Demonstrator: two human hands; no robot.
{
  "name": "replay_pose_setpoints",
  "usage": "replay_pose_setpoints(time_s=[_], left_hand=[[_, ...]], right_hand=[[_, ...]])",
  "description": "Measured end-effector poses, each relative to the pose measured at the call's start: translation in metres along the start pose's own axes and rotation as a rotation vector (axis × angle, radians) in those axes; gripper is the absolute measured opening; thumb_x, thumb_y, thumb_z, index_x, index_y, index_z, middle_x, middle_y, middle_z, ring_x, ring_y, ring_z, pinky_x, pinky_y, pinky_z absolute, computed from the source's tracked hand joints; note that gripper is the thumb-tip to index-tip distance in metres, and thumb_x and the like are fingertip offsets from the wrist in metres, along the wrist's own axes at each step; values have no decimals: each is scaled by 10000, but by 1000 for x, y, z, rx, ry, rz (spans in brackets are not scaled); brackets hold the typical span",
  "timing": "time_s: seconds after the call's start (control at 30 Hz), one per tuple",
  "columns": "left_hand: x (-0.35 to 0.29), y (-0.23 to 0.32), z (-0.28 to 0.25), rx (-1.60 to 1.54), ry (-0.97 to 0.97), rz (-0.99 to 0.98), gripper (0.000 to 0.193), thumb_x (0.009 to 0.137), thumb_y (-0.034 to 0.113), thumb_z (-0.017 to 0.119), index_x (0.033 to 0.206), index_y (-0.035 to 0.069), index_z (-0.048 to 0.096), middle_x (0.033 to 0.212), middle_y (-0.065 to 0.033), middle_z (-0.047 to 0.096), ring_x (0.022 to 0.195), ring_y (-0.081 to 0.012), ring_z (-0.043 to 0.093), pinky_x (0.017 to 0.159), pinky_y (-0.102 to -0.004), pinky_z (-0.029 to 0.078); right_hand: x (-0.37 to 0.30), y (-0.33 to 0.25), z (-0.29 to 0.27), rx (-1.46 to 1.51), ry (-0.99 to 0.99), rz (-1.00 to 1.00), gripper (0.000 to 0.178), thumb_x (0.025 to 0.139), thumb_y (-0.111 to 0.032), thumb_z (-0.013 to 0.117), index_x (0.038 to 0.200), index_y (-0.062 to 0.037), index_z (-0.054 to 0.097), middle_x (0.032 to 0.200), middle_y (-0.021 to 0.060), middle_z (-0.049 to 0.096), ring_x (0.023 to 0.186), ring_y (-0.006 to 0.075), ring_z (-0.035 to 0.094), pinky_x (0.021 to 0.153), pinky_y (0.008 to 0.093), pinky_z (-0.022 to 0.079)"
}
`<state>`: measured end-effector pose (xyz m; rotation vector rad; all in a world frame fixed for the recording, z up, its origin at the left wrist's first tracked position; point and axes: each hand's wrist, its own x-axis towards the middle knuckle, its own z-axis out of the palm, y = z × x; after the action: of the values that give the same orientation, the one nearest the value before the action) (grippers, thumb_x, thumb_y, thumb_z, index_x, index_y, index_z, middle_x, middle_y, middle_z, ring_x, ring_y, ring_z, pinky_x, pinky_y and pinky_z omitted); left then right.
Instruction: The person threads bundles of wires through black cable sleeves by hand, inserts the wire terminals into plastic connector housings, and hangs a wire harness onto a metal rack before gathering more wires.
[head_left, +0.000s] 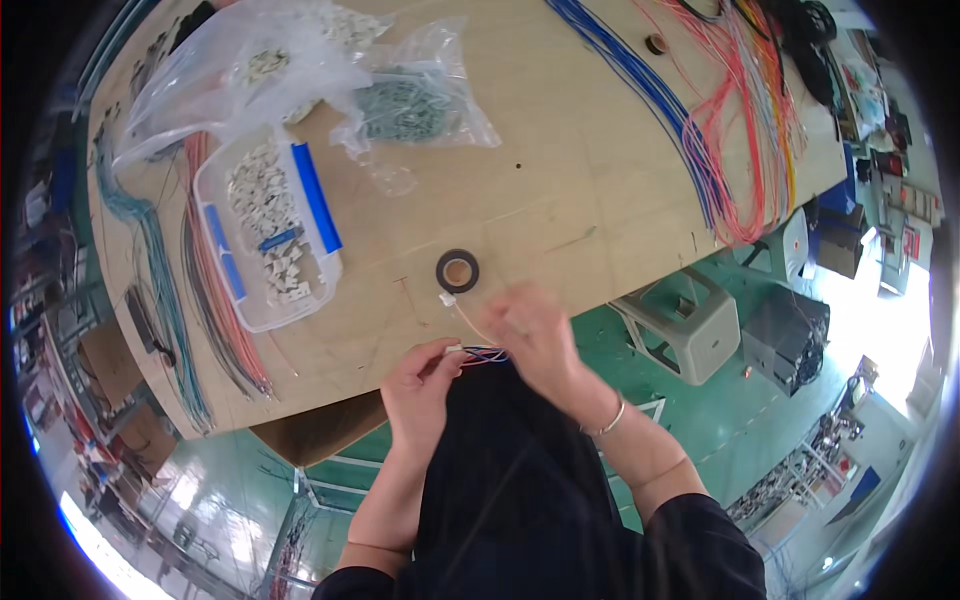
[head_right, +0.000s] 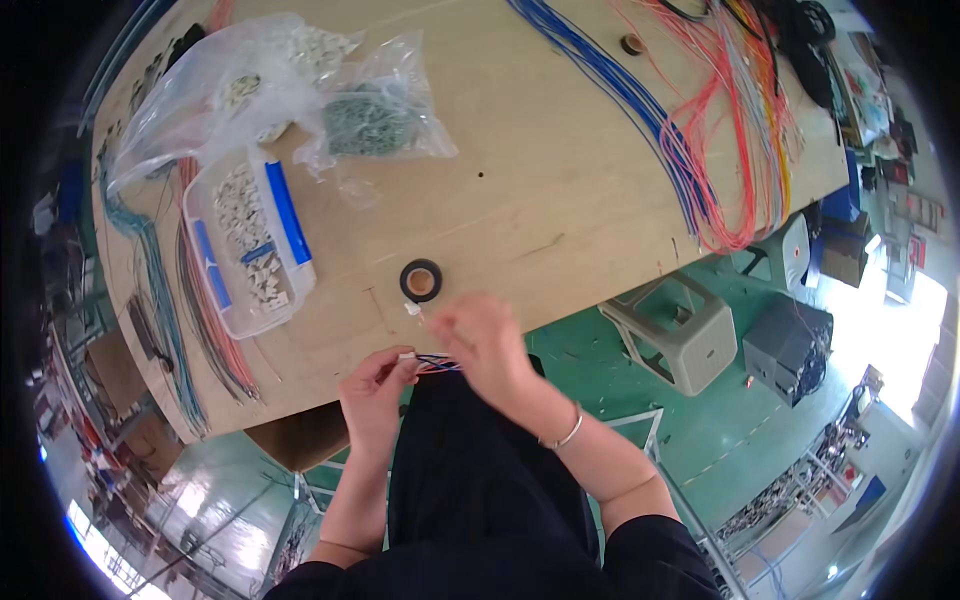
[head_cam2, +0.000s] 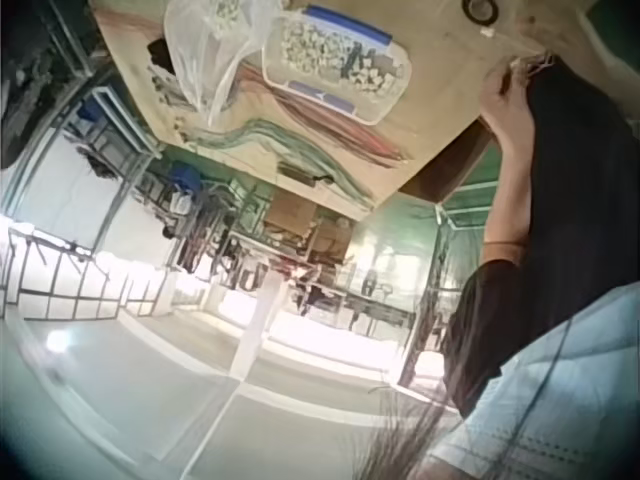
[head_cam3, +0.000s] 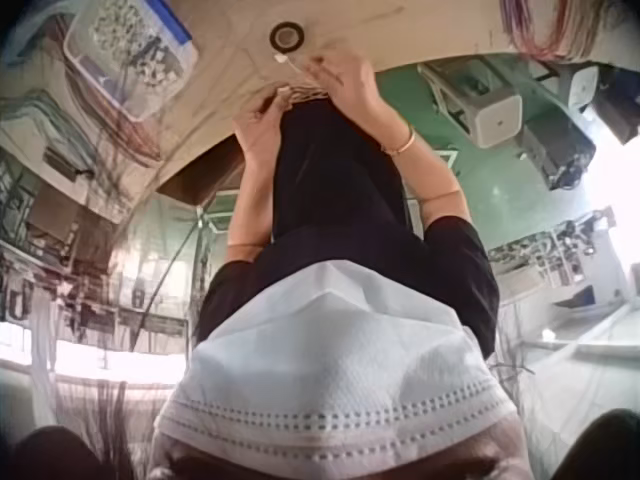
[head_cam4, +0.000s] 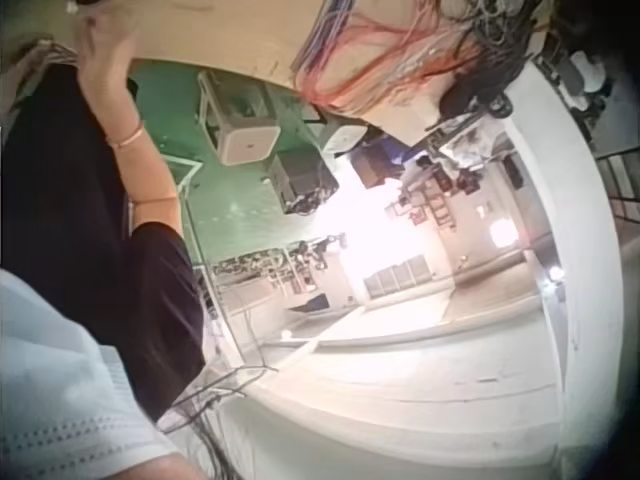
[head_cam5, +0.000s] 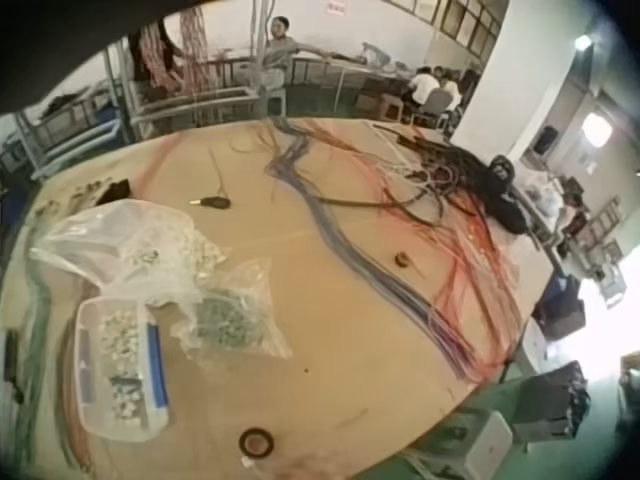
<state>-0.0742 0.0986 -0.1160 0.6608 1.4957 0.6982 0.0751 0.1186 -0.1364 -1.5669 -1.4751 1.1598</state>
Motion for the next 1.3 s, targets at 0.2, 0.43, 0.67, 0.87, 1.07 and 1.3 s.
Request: replay_pose_setpoints(time_s=[0.2, 0.43, 0.67, 0.87, 1.07, 1.3], left_hand=[[-23, 0, 15, 176, -183, 204, 130, 750, -34, 545, 875, -12, 573, 866, -61, 535, 703, -113, 546, 626, -213, 452], [-22, -9, 8, -135, -137, 68, 136, 731, -34, 566, 866, -15, 566, 889, -68, 525, 734, -113, 532, 645, -215, 438], [-32, -7, -3, 43, -100, 30, 166, 730, -31, 568, 894, -5, 563, 845, -62, 523, 761, -112, 520, 660, -210, 435], [-41, -13, -7, -54, 22, 64, 189, 718, -58, 570, 900, -11, 557, 825, -54, 552, 717, -115, 536, 690, -215, 442], [-28, -18, -11, -604, 35, -402, 192, 698, -64, 592, 883, -36, 549, 785, -64, 570, 736, -133, 550, 694, -235, 459], [-24, -9, -19, -996, -135, -404, 154, 767, -8, 543, 916, -42, 560, 875, -112, 592, 784, -165, 583, 721, -262, 486]], right_hand=[[106, 6, 10, -264, 210, -522, 157, 672, 78, 511, 790, -15, 556, 755, 101, 543, 714, 260, 518, 628, 327, 425], [155, 7, 50, -517, -209, -439, 70, 695, -1, 507, 749, -19, 547, 723, 115, 534, 608, 283, 512, 569, 344, 423], [156, 13, 59, -354, 232, -19, 84, 731, -83, 517, 801, -51, 553, 739, 116, 563, 633, 265, 544, 548, 346, 429], [158, 15, 67, -523, 41, -134, 122, 738, -80, 538, 853, -61, 572, 721, 102, 572, 623, 214, 557, 563, 314, 434], [151, 19, 53, -650, 30, -137, 145, 738, -80, 559, 881, -60, 569, 762, 88, 583, 658, 205, 562, 589, 293, 434], [19, -54, -7, 324, -26, 343, 128, 729, 20, 598, 846, 39, 549, 726, 28, 550, 664, 65, 511, 576, 178, 409]])
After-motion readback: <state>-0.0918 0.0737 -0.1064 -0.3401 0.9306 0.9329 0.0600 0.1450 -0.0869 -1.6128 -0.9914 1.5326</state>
